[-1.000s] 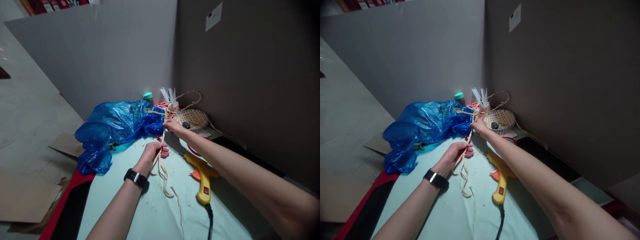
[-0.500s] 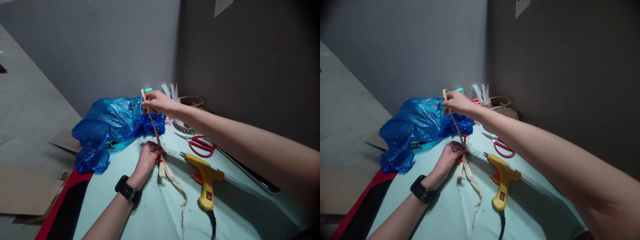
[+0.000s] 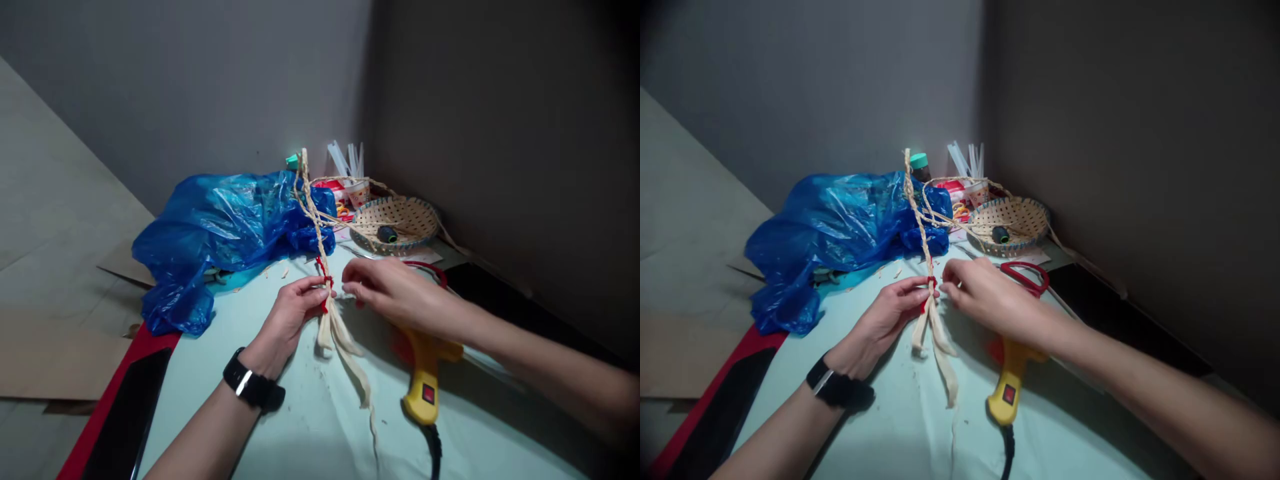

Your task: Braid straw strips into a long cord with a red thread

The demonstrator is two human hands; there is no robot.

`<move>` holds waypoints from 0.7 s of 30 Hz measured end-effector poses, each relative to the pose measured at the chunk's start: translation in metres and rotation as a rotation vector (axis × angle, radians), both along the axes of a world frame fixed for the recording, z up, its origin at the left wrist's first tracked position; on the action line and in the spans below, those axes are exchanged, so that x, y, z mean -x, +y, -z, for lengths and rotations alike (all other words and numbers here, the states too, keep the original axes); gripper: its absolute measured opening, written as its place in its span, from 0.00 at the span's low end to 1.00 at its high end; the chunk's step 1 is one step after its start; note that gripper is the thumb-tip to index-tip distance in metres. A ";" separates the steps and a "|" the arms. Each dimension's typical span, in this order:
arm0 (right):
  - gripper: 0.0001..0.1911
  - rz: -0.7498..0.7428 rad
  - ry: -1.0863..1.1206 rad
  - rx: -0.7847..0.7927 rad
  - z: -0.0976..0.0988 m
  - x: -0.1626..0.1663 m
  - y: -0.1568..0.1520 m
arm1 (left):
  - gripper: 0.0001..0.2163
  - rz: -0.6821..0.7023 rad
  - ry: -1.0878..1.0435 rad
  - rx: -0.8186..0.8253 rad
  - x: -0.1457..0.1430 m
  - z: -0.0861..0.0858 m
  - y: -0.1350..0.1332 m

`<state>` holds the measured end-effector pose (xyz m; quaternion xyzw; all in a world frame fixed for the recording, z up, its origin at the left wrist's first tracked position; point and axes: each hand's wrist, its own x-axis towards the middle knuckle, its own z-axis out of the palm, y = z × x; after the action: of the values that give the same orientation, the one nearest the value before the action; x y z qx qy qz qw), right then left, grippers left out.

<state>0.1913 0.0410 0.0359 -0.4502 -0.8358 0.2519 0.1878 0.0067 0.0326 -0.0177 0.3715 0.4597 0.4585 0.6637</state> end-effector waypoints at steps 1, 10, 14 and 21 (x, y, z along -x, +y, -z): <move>0.10 -0.001 0.001 0.027 0.007 0.002 -0.009 | 0.16 0.000 -0.023 0.003 -0.001 0.000 0.000; 0.08 -0.001 0.303 0.285 0.039 0.015 -0.011 | 0.09 -0.009 -0.021 -0.020 0.000 0.004 -0.003; 0.07 0.022 0.210 0.256 0.037 0.012 -0.017 | 0.06 0.056 0.005 -0.040 0.002 0.002 -0.005; 0.06 0.062 0.115 0.271 0.034 0.009 -0.020 | 0.08 0.142 0.031 0.000 0.007 -0.001 0.000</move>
<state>0.1825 0.0212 0.0022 -0.4818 -0.7679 0.3817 0.1805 -0.0004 0.0322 -0.0172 0.4100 0.4425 0.4045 0.6874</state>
